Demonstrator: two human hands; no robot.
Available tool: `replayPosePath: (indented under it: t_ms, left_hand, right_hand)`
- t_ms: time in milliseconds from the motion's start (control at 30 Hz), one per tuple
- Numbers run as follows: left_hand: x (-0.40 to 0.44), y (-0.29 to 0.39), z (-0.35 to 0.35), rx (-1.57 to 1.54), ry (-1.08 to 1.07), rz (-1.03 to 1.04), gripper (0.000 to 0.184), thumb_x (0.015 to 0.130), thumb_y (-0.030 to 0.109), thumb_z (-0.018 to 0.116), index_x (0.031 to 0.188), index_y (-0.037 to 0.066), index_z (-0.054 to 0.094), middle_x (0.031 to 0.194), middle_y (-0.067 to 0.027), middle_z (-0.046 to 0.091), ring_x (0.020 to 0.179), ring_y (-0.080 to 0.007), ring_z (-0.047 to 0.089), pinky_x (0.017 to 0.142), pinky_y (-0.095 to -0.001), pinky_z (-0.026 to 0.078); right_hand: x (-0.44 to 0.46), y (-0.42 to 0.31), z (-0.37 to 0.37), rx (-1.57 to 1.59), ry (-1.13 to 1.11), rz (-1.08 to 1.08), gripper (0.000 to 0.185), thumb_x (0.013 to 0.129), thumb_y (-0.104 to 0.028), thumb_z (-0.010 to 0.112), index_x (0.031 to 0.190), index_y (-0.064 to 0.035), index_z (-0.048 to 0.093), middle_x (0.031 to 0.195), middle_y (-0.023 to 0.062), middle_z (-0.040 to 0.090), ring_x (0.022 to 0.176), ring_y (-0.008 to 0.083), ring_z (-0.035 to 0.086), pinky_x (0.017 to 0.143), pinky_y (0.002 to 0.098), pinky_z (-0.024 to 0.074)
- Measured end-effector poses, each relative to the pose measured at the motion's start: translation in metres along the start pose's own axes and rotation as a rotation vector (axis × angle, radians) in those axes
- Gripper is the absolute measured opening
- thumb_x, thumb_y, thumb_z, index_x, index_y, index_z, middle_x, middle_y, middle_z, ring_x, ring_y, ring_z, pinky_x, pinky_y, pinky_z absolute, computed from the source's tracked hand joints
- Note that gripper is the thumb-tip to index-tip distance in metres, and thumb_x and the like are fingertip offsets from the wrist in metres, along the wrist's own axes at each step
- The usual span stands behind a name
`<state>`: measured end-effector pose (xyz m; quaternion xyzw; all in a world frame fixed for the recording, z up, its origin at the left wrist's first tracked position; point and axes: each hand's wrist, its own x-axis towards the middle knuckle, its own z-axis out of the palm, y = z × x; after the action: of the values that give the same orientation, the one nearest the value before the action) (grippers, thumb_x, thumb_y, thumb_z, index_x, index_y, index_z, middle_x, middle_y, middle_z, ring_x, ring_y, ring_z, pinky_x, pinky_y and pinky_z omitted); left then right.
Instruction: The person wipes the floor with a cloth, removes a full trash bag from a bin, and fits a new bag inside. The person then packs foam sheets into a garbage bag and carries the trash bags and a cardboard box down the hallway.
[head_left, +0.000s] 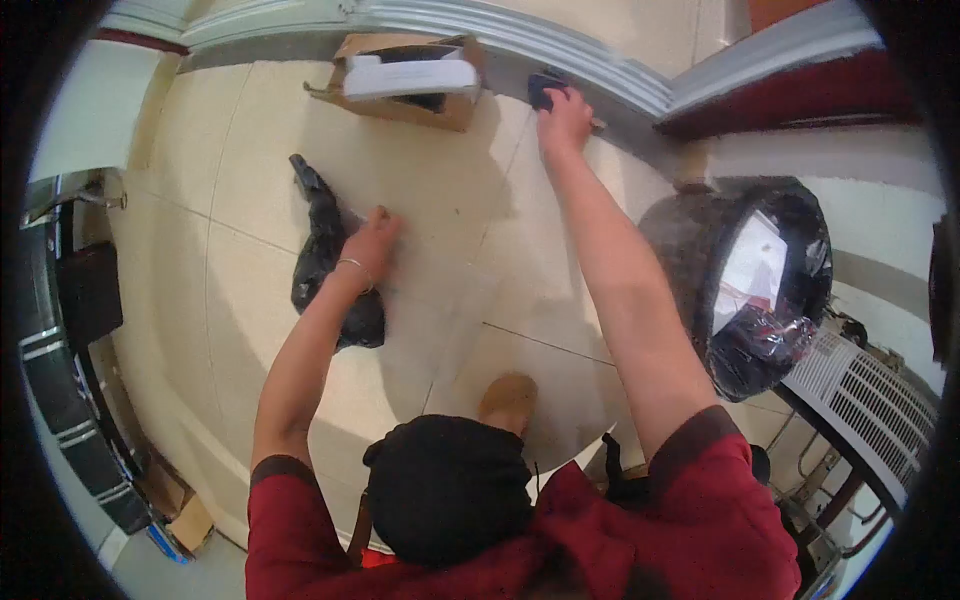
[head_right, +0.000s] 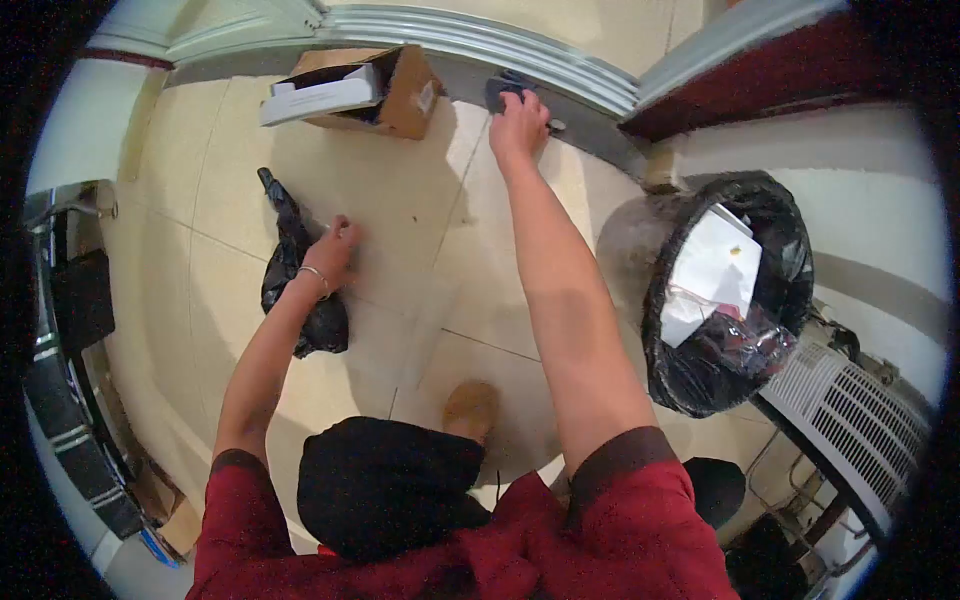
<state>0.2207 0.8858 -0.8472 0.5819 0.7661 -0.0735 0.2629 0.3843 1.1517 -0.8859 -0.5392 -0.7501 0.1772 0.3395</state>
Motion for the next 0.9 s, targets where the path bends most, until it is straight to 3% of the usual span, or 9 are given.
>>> replayPosePath:
  t_ms: [100, 233, 333, 533, 633, 700, 733, 800, 900]
  left_hand:
    - [-0.010, -0.004, 0.001, -0.049, -0.025, -0.042, 0.041, 0.067, -0.001, 0.051, 0.106, 0.008, 0.043, 0.108, -0.0160, 0.047, 0.091, -0.0334, 0.052, 0.072, -0.0391, 0.046]
    - [-0.047, -0.027, 0.004, -0.138, 0.111, 0.115, 0.034, 0.068, -0.001, 0.047, 0.100, 0.009, 0.049, 0.095, -0.0131, 0.052, 0.086, -0.0325, 0.052, 0.069, -0.0389, 0.045]
    - [-0.069, -0.028, -0.005, -0.135, 0.000, 0.015, 0.034, 0.068, 0.000, 0.048, 0.099, 0.013, 0.052, 0.096, -0.0115, 0.051, 0.084, -0.0318, 0.053, 0.070, -0.0372, 0.045]
    - [-0.084, -0.010, 0.004, -0.123, -0.112, 0.045, 0.051, 0.064, 0.005, 0.061, 0.111, 0.017, 0.043, 0.113, -0.0124, 0.039, 0.084, -0.0317, 0.055, 0.071, -0.0377, 0.047]
    - [-0.092, 0.000, 0.018, -0.090, -0.134, -0.005, 0.046, 0.066, 0.009, 0.062, 0.109, 0.013, 0.044, 0.114, -0.0125, 0.039, 0.089, -0.0320, 0.053, 0.072, -0.0379, 0.046]
    - [-0.087, 0.005, 0.017, -0.089, -0.081, -0.024, 0.038, 0.070, 0.013, 0.060, 0.105, 0.010, 0.045, 0.114, -0.0126, 0.040, 0.093, -0.0321, 0.051, 0.072, -0.0381, 0.046]
    - [-0.085, 0.012, 0.015, -0.119, 0.005, -0.016, 0.036, 0.071, 0.014, 0.059, 0.104, 0.010, 0.046, 0.112, -0.0130, 0.041, 0.091, -0.0322, 0.052, 0.071, -0.0386, 0.046]
    - [-0.073, 0.029, 0.010, -0.162, 0.137, 0.034, 0.023, 0.076, 0.014, 0.051, 0.099, 0.009, 0.048, 0.102, -0.0135, 0.048, 0.084, -0.0326, 0.054, 0.067, -0.0402, 0.046]
    - [0.000, 0.047, 0.006, -0.089, 0.191, 0.053, 0.022, 0.081, 0.022, 0.046, 0.097, 0.008, 0.053, 0.092, -0.0139, 0.055, 0.083, -0.0319, 0.053, 0.069, -0.0397, 0.044]
  right_hand:
    - [-0.039, 0.003, 0.023, -0.068, -0.295, -0.150, 0.021, 0.071, -0.008, 0.054, 0.091, -0.0148, 0.060, 0.103, 0.0083, 0.051, 0.100, 0.0274, 0.044, 0.079, 0.0391, 0.0383]
    - [-0.111, -0.018, 0.020, 0.184, -0.363, -0.402, 0.025, 0.067, -0.009, 0.055, 0.089, -0.0182, 0.062, 0.105, 0.0062, 0.052, 0.101, 0.0242, 0.044, 0.080, 0.0396, 0.0337]
    - [-0.133, -0.030, 0.000, 0.154, -0.613, -0.798, 0.030, 0.059, -0.003, 0.056, 0.083, -0.0192, 0.063, 0.099, 0.0011, 0.055, 0.100, 0.0219, 0.046, 0.076, 0.0354, 0.0366]
    - [-0.200, 0.043, -0.099, 0.315, -0.971, -0.643, 0.027, 0.058, -0.001, 0.055, 0.079, -0.0151, 0.063, 0.099, 0.0031, 0.055, 0.100, 0.0237, 0.046, 0.077, 0.0357, 0.0370]
    - [-0.221, 0.068, -0.149, 0.307, -0.906, -0.476, 0.033, 0.057, 0.001, 0.055, 0.086, -0.0122, 0.063, 0.100, 0.0068, 0.054, 0.100, 0.0252, 0.046, 0.082, 0.0362, 0.0370]
    - [-0.217, 0.076, -0.160, 0.288, -0.609, -0.043, 0.038, 0.061, 0.002, 0.052, 0.095, -0.0135, 0.060, 0.104, 0.0090, 0.050, 0.100, 0.0269, 0.044, 0.085, 0.0378, 0.0342]
    - [-0.211, 0.083, -0.160, 0.290, -0.608, -0.052, 0.038, 0.061, 0.002, 0.052, 0.095, -0.0135, 0.060, 0.104, 0.0090, 0.050, 0.100, 0.0269, 0.044, 0.085, 0.0378, 0.0342]
    - [-0.206, 0.089, -0.164, 0.269, -0.348, 0.229, 0.041, 0.061, 0.003, 0.051, 0.099, -0.0115, 0.059, 0.108, 0.0129, 0.046, 0.100, 0.0301, 0.043, 0.088, 0.0361, 0.0333]
    - [-0.208, 0.094, -0.160, 0.144, -0.379, 0.031, 0.040, 0.061, 0.002, 0.054, 0.098, -0.0117, 0.059, 0.108, 0.0117, 0.045, 0.100, 0.0301, 0.042, 0.088, 0.0353, 0.0339]
